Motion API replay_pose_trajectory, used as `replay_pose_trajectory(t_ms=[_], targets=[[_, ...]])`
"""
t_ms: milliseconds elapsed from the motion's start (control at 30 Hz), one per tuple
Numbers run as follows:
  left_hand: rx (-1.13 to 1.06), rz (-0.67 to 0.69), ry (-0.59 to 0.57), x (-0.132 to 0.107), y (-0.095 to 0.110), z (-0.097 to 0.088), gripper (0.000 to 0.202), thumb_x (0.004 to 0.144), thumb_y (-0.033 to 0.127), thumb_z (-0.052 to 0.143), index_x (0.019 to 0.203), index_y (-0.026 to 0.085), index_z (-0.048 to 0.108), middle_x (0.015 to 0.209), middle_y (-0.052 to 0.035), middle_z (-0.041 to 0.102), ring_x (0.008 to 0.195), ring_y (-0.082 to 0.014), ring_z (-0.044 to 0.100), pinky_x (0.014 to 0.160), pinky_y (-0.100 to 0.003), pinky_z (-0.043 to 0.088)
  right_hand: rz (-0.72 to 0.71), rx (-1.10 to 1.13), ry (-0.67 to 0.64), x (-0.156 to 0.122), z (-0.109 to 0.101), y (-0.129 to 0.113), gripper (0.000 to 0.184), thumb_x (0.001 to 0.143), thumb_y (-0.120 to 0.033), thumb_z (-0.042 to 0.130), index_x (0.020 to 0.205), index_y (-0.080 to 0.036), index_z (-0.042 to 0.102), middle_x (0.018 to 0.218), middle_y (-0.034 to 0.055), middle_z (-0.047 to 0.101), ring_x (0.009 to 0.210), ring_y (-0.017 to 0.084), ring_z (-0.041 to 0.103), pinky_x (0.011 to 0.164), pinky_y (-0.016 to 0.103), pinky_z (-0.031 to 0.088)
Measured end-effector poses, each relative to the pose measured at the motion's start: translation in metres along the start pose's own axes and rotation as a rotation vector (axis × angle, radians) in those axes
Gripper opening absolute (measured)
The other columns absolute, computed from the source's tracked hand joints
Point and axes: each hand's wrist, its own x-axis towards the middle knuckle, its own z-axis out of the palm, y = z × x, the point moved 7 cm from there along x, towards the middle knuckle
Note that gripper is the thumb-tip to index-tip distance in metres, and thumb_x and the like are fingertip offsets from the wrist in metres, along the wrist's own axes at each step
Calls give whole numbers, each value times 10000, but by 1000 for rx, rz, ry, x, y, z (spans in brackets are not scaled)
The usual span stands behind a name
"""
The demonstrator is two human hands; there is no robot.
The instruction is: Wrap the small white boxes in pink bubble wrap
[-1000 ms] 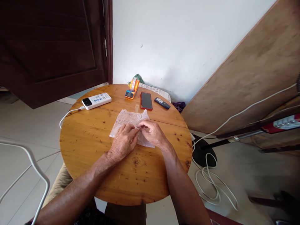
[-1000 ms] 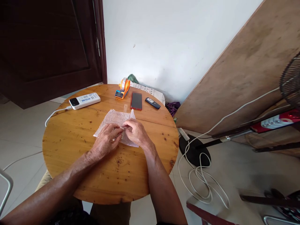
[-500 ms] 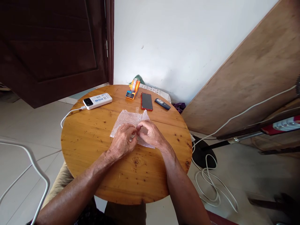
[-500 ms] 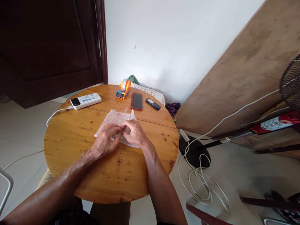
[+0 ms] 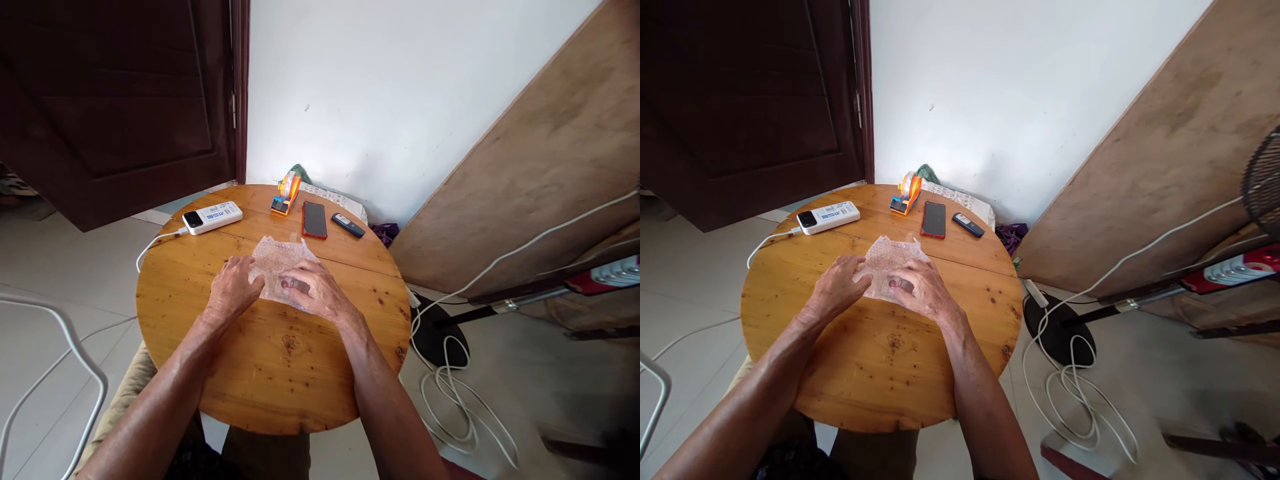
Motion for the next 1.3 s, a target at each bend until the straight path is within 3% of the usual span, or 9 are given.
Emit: replay_pose_trajectory(t_ms=[167,333,533,667,800,933,1167,1300], targets=[[129,-110,-116,-4,-11,-6,442,862,368,473,1224,158,616,1134,-148,704,1034,-323,677,879,-422,523,7,6,7,0,1,1,240,883,-245,667,1115,-228,724,995,64,664,976,207,615,948,398,452],[95,-199,-174,-7,-26,-9,513,860,430,482,1260,129,597,1021,-154,749,1006,-358,689,856,-434,508,-18,23,27,1,0,-2,240,889,-240,644,1113,-213,725,1091,86,632,1043,222,610,966,411,475],[123,-211,-197,-5,-27,-7,471,839,435,485,1158,133,653,1024,-208,749,999,-403,689,812,-443,497,-27,8,15,0,2,-1,242,879,-230,623,1108,-206,696,1150,109,635,1091,243,608,987,435,477],[67,-168,-251,-3,-23,-4,401,818,420,500,1041,146,689,912,-168,756,912,-353,703,755,-376,488,-33,21,17,0,3,-1,266,870,-208,614,1124,-181,685,1179,127,639,1115,255,608,1008,444,467],[-27,-180,-280,-3,-26,0,374,790,356,528,1059,148,682,772,-87,729,781,-263,686,688,-304,453,-40,24,8,1,2,-6,338,875,-172,588,1205,-198,655,1239,118,628,1189,249,574,1055,455,437],[-166,-180,-234,-1,-29,4,375,728,308,573,1042,141,688,726,-31,683,695,-199,635,636,-263,423,-36,4,-39,0,2,-11,376,921,-152,527,1266,-246,644,1360,106,570,1276,242,521,1095,482,401],[-694,-335,-275,-4,-30,17,367,619,304,563,926,139,678,567,49,574,442,-107,474,431,-212,334,-10,-29,-84,-1,8,-9,361,904,-117,532,1209,-232,686,1391,107,554,1273,262,518,1094,491,398],[-854,-379,-253,-7,-26,19,314,579,310,590,848,155,639,525,64,557,393,-92,453,369,-194,301,-7,-43,-95,0,11,-10,364,910,-124,524,1221,-247,667,1371,96,568,1254,264,524,1085,493,392]])
